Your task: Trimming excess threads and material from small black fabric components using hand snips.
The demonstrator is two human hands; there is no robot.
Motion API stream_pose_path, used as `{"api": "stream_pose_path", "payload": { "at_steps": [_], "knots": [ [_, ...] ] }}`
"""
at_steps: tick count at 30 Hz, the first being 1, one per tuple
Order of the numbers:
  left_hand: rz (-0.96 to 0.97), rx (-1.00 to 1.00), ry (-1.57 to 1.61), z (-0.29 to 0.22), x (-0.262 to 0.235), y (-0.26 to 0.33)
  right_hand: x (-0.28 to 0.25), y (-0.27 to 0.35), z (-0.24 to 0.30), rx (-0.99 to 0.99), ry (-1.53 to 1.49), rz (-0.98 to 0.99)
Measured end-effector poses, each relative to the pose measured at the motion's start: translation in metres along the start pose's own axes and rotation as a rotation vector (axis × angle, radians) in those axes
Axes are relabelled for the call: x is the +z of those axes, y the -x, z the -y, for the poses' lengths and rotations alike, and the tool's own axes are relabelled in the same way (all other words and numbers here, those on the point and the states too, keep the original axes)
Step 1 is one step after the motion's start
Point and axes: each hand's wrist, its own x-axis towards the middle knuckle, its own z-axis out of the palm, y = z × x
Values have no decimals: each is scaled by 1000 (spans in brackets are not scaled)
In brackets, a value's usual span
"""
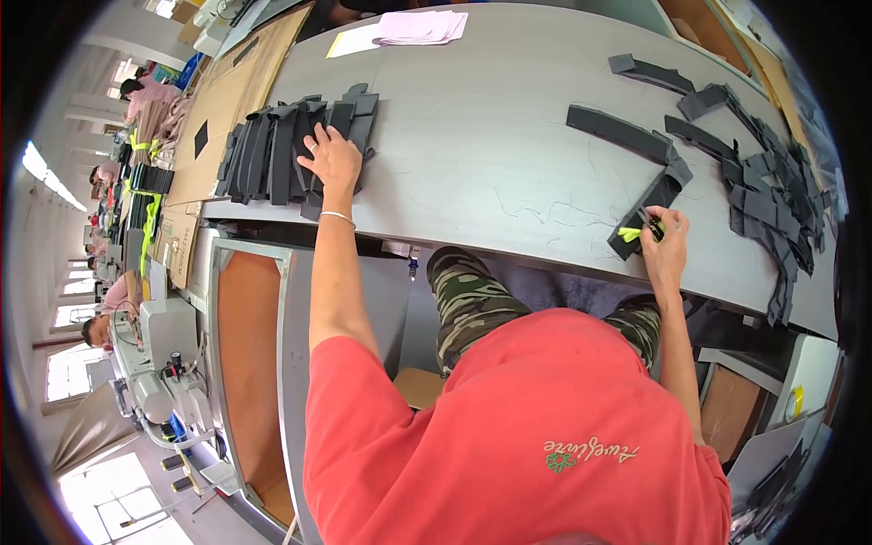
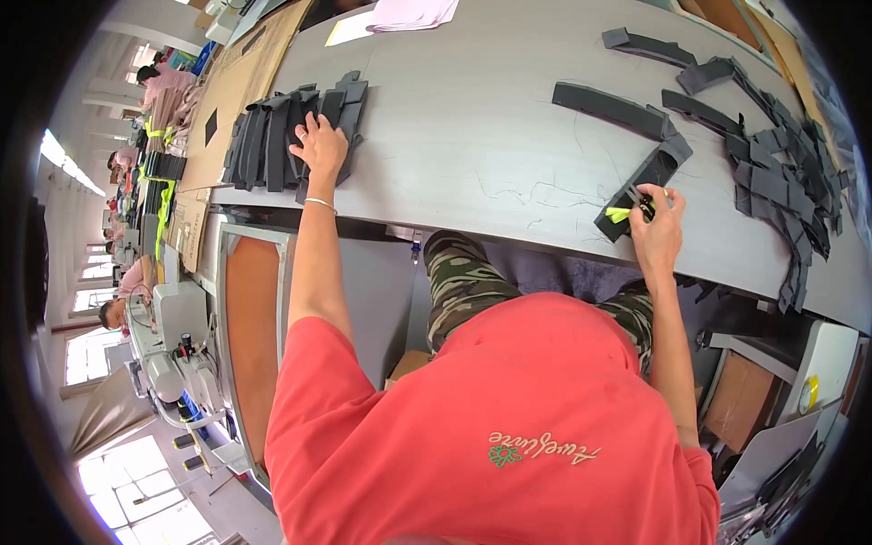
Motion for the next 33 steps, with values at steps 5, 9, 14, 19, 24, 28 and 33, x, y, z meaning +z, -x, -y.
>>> {"api": "stream_pose_path", "payload": {
  "at_steps": [5, 9, 14, 19, 24, 28, 33],
  "knots": [
    [-96, 62, 155, -37, -28, 14, -5, -1, -24, 42, -304, 7],
    [-28, 332, 649, -113, -61, 55, -2, 1, -39, -18, -478, -51],
    [340, 547, 1228, -216, -123, 120, -4, -8, -19, 91, -444, -191],
    [284, 760, 1372, -307, -144, 169, -3, 1, -27, 241, -538, -282],
    [451, 799, 998, -339, -159, 194, -4, 9, -39, 116, -495, -351],
    [682, 684, 1392, -310, -145, 191, -10, 15, -39, 172, -734, -303],
    [1184, 32, 1726, -250, -163, 197, -22, 19, -28, 27, -404, -252]
  ]
}}
